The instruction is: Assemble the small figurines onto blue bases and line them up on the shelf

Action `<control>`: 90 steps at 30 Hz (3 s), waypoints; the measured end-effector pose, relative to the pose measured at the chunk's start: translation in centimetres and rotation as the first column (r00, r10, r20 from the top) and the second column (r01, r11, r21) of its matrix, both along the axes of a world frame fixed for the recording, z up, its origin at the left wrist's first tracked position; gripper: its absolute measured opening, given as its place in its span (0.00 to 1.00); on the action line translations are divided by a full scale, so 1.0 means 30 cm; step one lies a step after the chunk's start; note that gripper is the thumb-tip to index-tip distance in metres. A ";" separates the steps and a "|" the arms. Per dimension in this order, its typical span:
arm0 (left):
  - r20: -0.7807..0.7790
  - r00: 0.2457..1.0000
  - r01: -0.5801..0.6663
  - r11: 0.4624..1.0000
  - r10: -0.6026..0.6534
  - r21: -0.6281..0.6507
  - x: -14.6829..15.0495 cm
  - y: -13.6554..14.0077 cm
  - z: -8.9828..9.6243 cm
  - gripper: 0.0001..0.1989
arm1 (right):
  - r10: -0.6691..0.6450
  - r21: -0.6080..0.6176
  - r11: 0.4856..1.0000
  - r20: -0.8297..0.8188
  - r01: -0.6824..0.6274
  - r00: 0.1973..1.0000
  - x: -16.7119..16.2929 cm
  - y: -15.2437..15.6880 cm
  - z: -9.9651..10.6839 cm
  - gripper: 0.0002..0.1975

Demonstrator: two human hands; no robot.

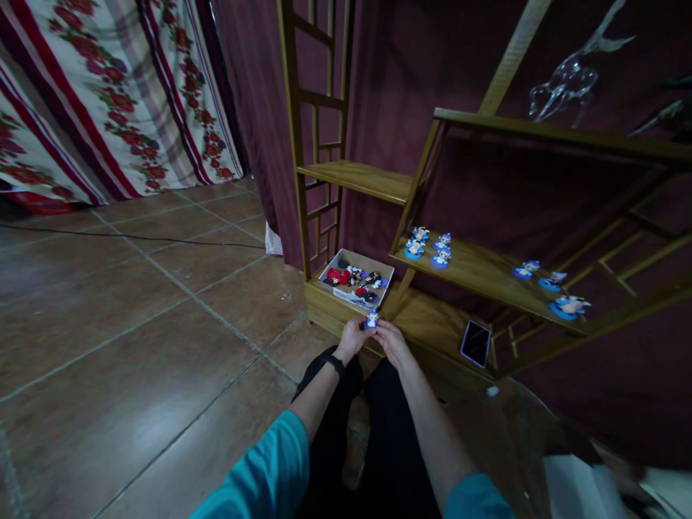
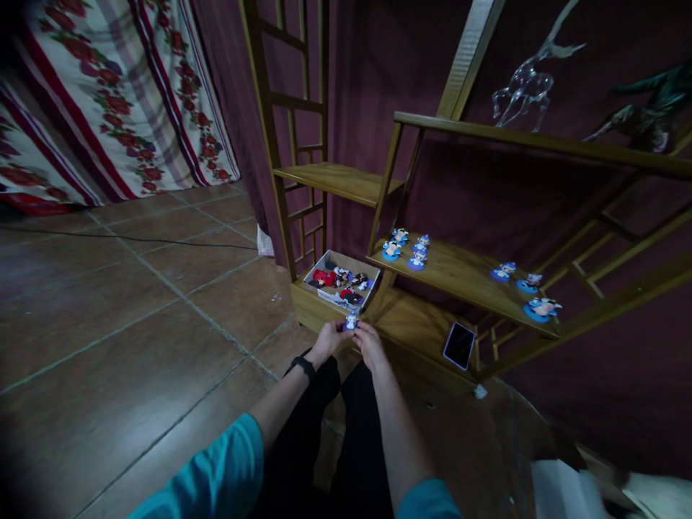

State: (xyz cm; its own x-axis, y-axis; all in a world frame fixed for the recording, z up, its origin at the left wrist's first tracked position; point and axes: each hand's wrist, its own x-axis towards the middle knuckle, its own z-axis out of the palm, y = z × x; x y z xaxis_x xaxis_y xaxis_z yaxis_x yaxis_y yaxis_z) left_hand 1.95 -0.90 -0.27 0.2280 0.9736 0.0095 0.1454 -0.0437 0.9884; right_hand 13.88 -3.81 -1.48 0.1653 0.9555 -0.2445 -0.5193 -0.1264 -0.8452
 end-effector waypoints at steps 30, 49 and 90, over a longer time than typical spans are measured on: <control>-0.309 0.951 0.149 0.889 -0.008 0.434 -0.019 -0.095 0.032 0.21 | 0.098 0.069 0.993 0.047 -0.101 0.994 0.002 -0.030 0.036 0.11; -0.487 0.872 0.344 0.781 -0.060 0.521 -0.090 -0.112 0.094 0.28 | 0.152 0.012 0.988 0.121 -0.154 0.981 0.008 -0.038 0.032 0.13; 0.181 0.980 0.089 0.996 -0.084 -0.019 -0.035 0.000 0.025 0.23 | 0.057 0.120 0.991 0.060 -0.064 0.997 0.001 -0.073 0.113 0.18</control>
State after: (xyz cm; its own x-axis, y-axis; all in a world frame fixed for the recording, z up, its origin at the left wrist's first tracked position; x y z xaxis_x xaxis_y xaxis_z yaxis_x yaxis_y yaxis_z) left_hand 0.91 -0.89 0.49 0.3084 0.9507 0.0321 -0.0383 -0.0214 0.9990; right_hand 13.92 -6.00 1.90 0.1160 0.9863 -0.1173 -0.4654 -0.0504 -0.8837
